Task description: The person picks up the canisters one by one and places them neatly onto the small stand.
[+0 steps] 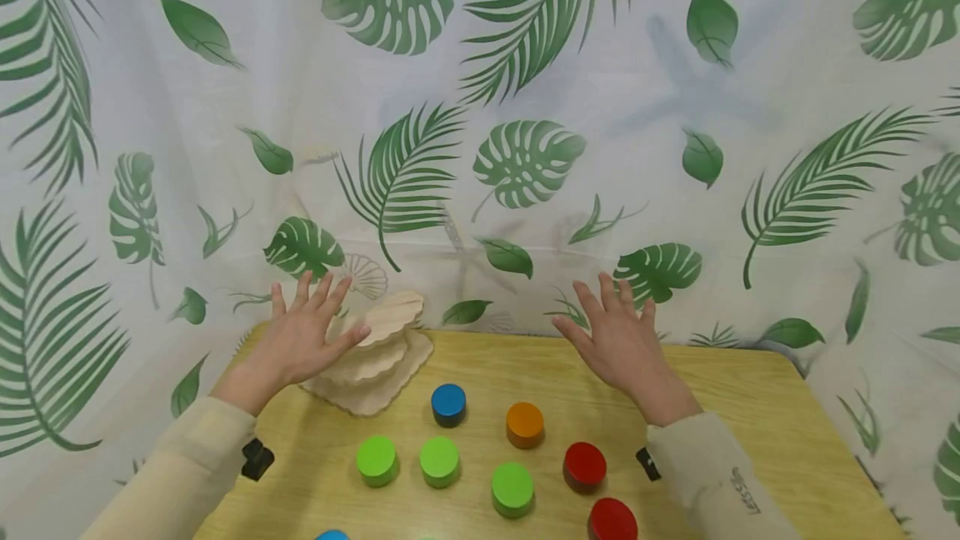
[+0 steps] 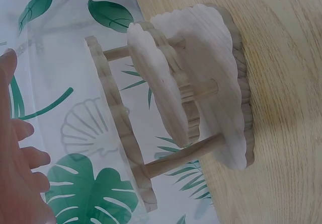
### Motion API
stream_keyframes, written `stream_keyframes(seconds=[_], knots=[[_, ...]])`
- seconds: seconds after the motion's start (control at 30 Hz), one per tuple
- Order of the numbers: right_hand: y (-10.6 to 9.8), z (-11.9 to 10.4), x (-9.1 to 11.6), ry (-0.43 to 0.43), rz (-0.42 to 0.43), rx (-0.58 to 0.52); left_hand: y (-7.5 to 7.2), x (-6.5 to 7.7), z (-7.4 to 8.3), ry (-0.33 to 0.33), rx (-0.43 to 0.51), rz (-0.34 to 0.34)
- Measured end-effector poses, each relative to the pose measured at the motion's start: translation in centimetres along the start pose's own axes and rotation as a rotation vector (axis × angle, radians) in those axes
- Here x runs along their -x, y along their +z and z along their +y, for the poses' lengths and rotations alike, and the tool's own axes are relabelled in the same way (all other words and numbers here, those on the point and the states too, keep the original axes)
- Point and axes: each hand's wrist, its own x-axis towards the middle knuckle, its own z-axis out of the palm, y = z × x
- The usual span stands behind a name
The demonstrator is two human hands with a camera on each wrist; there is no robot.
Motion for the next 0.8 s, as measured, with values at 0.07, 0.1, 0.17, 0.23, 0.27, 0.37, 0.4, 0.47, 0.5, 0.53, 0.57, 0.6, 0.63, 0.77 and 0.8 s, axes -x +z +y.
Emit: stream_keyframes(seconds=[0.07,0.1,0.17,0.23,0.27,0.37,0.4,0.47,0.5,0.53,0.57,0.6,0.63,0.77,0.8], knots=[[0.1,0.0,0.0,0.000,-0.005,-0.006,0.0,0.0,-0.1,-0.001,0.004,-0.002],[0.1,-0.1,0.0,-0.002,-0.006,-0.009,0.0,0.1,-0.2,-0.002,0.008,-0.002],[0.3,-0.1,0.0,-0.006,-0.013,-0.019,0.0,0.2,-0.4,-0.005,0.015,-0.004],[0.4,-0.2,0.0,-0.011,-0.022,-0.036,0.1,0.3,-0.7,-0.008,0.020,-0.006],[0.4,-0.2,0.1,-0.014,-0.027,-0.048,0.1,0.4,-0.8,-0.008,0.025,-0.004],[0.5,-0.1,0.3,-0.023,-0.046,-0.105,0.1,0.5,-1.4,-0.009,0.046,0.004],[0.5,-0.1,0.4,-0.027,-0.054,-0.129,0.0,0.6,-1.7,-0.010,0.057,0.011],[0.6,-0.1,0.6,-0.036,-0.069,-0.182,0.0,0.8,-2.2,-0.019,0.102,0.015],[0.6,-0.1,0.8,-0.041,-0.077,-0.209,0.0,0.9,-2.5,-0.026,0.128,0.017],[0.6,-0.1,0.9,-0.045,-0.083,-0.233,0.1,1.0,-2.9,-0.031,0.153,0.020],[0.7,-0.2,1.0,-0.052,-0.086,-0.254,0.2,1.2,-3.2,-0.037,0.180,0.021],[0.7,-0.1,1.2,-0.057,-0.088,-0.270,0.3,1.4,-3.6,-0.047,0.211,0.019],[0.8,-0.1,1.3,-0.064,-0.089,-0.287,0.5,1.6,-4.0,-0.058,0.242,0.018],[1.3,0.0,1.9,-0.070,-0.091,-0.324,1.4,2.4,-5.5,-0.106,0.353,0.023],[1.5,0.1,2.0,-0.068,-0.093,-0.330,1.6,2.6,-5.9,-0.121,0.371,0.028]])
